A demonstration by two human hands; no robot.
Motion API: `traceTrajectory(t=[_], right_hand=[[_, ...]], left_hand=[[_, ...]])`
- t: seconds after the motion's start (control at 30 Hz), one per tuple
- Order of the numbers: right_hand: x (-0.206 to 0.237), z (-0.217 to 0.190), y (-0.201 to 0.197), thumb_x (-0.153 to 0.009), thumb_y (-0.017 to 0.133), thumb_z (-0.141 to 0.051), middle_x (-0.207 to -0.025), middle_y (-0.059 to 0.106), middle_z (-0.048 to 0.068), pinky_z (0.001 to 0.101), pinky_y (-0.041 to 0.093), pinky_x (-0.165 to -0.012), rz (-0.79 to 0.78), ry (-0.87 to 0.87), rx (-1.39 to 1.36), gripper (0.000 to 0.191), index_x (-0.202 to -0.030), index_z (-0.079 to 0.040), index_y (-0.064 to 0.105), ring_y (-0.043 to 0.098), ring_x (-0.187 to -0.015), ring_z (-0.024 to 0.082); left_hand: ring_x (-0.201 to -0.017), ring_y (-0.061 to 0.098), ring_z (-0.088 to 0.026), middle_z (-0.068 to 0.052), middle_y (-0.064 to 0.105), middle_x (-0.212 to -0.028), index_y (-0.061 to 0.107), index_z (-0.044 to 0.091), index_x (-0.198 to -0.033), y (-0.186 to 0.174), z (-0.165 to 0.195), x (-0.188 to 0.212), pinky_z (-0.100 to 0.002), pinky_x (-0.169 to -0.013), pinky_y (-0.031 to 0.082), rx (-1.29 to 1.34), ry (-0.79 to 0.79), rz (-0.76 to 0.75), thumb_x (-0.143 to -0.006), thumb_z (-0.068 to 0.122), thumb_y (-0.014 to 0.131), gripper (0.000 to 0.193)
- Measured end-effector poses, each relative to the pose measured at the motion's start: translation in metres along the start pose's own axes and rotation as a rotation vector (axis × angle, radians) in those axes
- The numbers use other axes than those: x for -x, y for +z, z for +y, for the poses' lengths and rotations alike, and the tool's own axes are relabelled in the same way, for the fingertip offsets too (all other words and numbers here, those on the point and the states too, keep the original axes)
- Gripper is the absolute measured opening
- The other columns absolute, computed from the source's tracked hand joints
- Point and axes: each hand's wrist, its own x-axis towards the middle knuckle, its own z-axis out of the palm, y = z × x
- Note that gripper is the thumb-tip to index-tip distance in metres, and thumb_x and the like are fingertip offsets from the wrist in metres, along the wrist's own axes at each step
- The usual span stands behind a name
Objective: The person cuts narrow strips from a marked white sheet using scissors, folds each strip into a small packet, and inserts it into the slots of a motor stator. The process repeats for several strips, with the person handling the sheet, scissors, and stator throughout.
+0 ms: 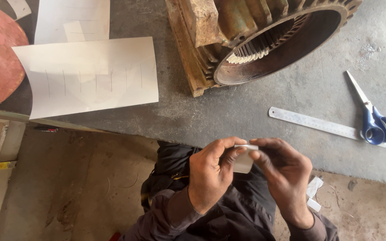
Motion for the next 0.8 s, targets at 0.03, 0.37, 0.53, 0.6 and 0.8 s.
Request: traceTrajectory(t=[0.03,0.37,0.53,0.6,0.8], right_hand=[[0.000,0.001,0.000,-0.090,0.076,-0.006,-0.102,0.079,0.010,0.0245,0.063,-0.075,0.005,0.005,0.002,0.022,-0.111,0.001,0.074,0.076,-0.090,0.014],[-0.001,-0.005,0.009,-0.089,0.080,-0.003,-0.092,0.079,0.008,0.0228,0.049,-0.058,0.118,-0.248,0.470,0.012,-0.100,-0.001,0.075,0.071,-0.072,0.011],[-0.003,-0.012,0.011,-0.092,0.077,-0.003,-0.099,0.076,0.009,0.0277,0.058,-0.074,0.113,-0.440,0.587,0.012,-0.103,-0.002,0.073,0.076,-0.090,0.018],[-0.002,-0.016,0.010,-0.092,0.077,-0.003,-0.101,0.077,0.009,0.0288,0.059,-0.075,0.085,-0.463,0.620,0.013,-0.105,-0.002,0.073,0.076,-0.092,0.020],[-0.005,-0.026,0.005,-0.091,0.077,-0.004,-0.101,0.077,0.008,0.0287,0.060,-0.077,0.038,-0.479,0.652,0.014,-0.105,-0.002,0.074,0.077,-0.095,0.020]], left_hand=[[-0.090,0.080,-0.016,-0.009,0.078,-0.102,0.067,0.003,-0.113,0.000,0.000,0.000,-0.023,-0.072,0.066,-0.004,-0.006,-0.002,-0.102,0.013,0.069,0.014],[-0.092,0.080,-0.016,-0.009,0.078,-0.103,0.067,0.001,-0.112,-0.001,0.003,0.000,-0.023,-0.074,0.066,0.018,-0.018,-0.014,-0.101,0.009,0.071,0.014],[-0.095,0.080,-0.017,-0.011,0.077,-0.105,0.067,0.000,-0.113,-0.001,0.003,-0.001,-0.024,-0.078,0.068,0.062,-0.024,-0.018,-0.099,0.003,0.071,0.014],[-0.095,0.080,-0.016,-0.011,0.077,-0.105,0.067,0.000,-0.113,-0.002,0.003,-0.001,-0.023,-0.078,0.068,0.080,-0.039,-0.026,-0.100,0.002,0.071,0.014],[-0.095,0.080,-0.016,-0.011,0.078,-0.104,0.068,-0.001,-0.113,-0.008,0.008,-0.002,-0.024,-0.078,0.067,0.123,-0.123,-0.081,-0.100,0.001,0.069,0.014]])
